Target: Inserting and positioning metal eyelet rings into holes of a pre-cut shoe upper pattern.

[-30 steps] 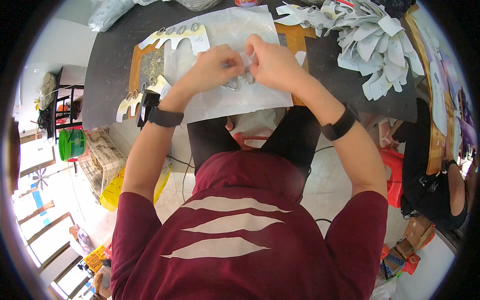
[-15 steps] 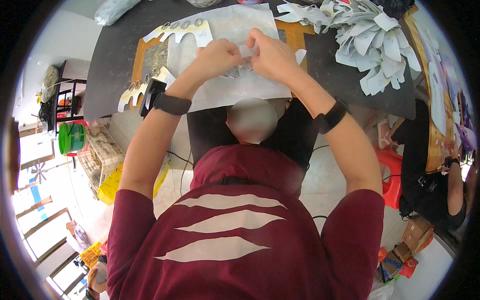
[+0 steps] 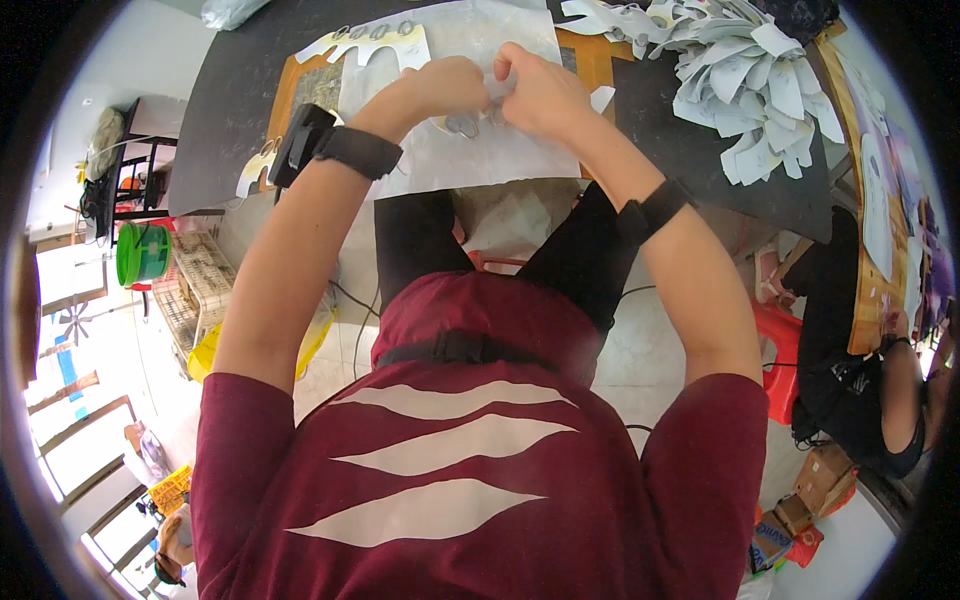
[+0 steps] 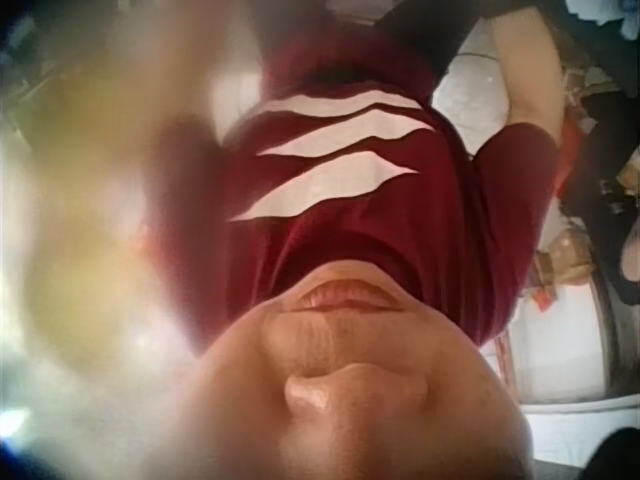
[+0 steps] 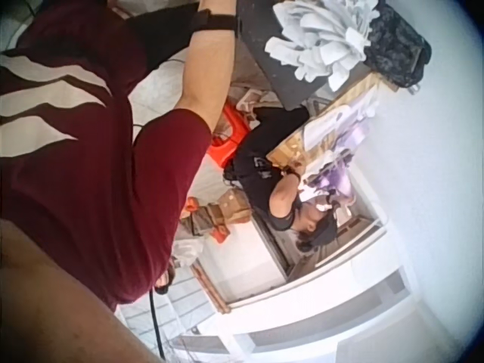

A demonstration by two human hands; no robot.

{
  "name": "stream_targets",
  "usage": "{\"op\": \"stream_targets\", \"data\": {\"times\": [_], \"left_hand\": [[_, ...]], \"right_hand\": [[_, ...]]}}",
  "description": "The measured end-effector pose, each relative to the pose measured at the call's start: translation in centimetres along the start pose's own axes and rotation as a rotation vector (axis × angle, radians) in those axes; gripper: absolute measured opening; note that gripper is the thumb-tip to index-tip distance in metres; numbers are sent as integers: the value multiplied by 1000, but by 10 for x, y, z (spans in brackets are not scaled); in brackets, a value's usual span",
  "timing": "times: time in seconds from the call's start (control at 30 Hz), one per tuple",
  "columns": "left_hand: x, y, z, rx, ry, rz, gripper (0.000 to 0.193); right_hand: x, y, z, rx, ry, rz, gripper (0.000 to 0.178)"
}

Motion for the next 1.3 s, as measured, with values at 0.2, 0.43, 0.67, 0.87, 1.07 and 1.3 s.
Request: {"op": "stream_targets", "data": {"times": [0.2, 0.43, 0.67, 0.87, 1.07, 1.3], "left_hand": [[3, 0, -9, -3, -64, 95, 36], [16, -2, -5, 27, 61, 13, 33], [17, 1, -3, 3, 91, 12, 37], [14, -2, 10, 72, 153, -69, 38], [25, 2, 4, 72, 184, -136, 38], [33, 1, 6, 137, 72, -291, 39]], "right_hand": [[-3, 1, 3, 75, -19, -7, 21], [-4, 3, 6, 119, -60, 73, 26], [-11, 4, 5, 272, -104, 113, 29], [-13, 6, 16, 369, -135, 261, 15], [-9, 11, 10, 329, 134, 55, 11], [-8, 13, 7, 133, 211, 20, 18]]}}
Point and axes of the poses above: each hand's wrist, its own x-axis away from the middle knuckle, its own y-axis out of the back of the hand, z = x × y, the point moved 7 cm from there along -x, towards the middle knuckle, and after that the axes turned 6 degrees about -z, right-handed, at the moved point
